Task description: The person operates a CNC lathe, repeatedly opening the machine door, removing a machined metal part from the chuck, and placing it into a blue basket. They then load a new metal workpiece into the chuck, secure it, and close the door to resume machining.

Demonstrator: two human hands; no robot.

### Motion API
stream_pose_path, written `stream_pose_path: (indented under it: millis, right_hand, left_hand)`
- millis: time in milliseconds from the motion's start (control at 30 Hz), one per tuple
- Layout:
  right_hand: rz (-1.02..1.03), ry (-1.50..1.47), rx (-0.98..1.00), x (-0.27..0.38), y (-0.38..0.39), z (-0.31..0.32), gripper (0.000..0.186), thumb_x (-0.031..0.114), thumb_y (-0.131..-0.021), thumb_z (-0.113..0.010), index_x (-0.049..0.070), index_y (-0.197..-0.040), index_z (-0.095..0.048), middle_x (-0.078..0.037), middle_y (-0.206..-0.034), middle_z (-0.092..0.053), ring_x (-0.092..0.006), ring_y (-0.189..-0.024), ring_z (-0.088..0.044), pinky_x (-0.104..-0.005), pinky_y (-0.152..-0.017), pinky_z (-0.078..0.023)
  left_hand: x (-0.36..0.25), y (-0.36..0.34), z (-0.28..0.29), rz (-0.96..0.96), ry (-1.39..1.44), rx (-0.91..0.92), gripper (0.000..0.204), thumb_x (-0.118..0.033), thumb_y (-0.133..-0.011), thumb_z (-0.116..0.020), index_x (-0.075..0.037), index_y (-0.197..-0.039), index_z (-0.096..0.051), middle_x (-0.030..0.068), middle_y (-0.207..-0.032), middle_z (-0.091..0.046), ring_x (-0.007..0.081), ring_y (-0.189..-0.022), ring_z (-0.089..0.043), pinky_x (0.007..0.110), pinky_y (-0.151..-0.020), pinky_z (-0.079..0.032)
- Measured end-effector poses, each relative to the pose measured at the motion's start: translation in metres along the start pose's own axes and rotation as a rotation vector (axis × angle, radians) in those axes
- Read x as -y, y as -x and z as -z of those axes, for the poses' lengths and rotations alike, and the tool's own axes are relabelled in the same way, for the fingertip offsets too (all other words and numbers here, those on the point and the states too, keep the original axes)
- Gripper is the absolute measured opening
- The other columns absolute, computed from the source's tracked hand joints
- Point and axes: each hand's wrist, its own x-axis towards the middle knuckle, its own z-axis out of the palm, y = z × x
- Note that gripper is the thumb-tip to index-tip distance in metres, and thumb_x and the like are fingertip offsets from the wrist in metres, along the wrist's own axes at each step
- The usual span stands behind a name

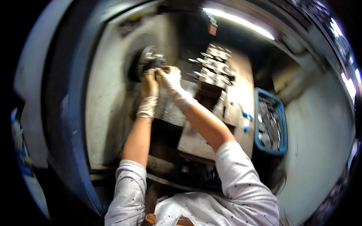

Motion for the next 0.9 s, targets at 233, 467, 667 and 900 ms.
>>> stream_pose_path:
  millis: [233, 467, 667, 900]
  right_hand:
    - [-0.337, -0.439, 0.029, 0.046, 0.034, 0.013, 0.060, 0.025, -0.059, -0.061, -0.001, -0.104, -0.031, -0.019, -0.104, -0.032, -0.0301, -0.097, -0.033, -0.0314, -0.082, -0.028]
    - [-0.326, -0.695, 0.445, 0.046, 0.093, 0.135, 0.051, 0.018, -0.061, -0.062, 0.002, -0.100, -0.033, -0.011, -0.088, -0.044, -0.0184, -0.080, -0.044, -0.0278, -0.072, -0.037]
    - [0.074, 0.059, 0.009, -0.033, 0.141, 0.304, 0.038, 0.020, -0.067, -0.056, 0.002, -0.097, -0.040, -0.005, -0.076, -0.050, -0.0140, -0.069, -0.049, -0.0226, -0.057, -0.042]
    - [0.024, 0.938, -0.095, -0.138, 0.135, 0.439, 0.049, 0.026, -0.069, -0.053, -0.002, -0.105, -0.034, -0.017, -0.105, -0.037, -0.0272, -0.096, -0.037, -0.0354, -0.081, -0.030]
  left_hand:
    - [0.035, -0.005, -0.019, 0.214, 0.687, 0.063, 0.011, -0.006, -0.071, -0.044, -0.002, -0.080, -0.049, 0.0080, -0.076, -0.053, 0.0147, -0.069, -0.050, 0.024, -0.062, -0.040]
    - [-0.077, 0.099, 0.053, -0.027, 0.371, -0.017, 0.020, -0.015, -0.064, -0.056, -0.006, -0.080, -0.050, 0.0058, -0.076, -0.054, 0.0177, -0.065, -0.053, 0.028, -0.059, -0.042]
    - [-0.146, 0.197, 0.097, 0.020, 0.694, 0.164, 0.037, -0.006, -0.061, -0.062, -0.007, -0.093, -0.044, 0.0075, -0.087, -0.048, 0.0172, -0.083, -0.047, 0.025, -0.069, -0.039]
    - [-0.075, 0.344, 0.071, 0.380, 0.186, 1.047, 0.026, -0.026, -0.066, -0.053, -0.008, -0.085, -0.052, 0.0106, -0.079, -0.053, 0.0263, -0.070, -0.052, 0.031, -0.060, -0.042]
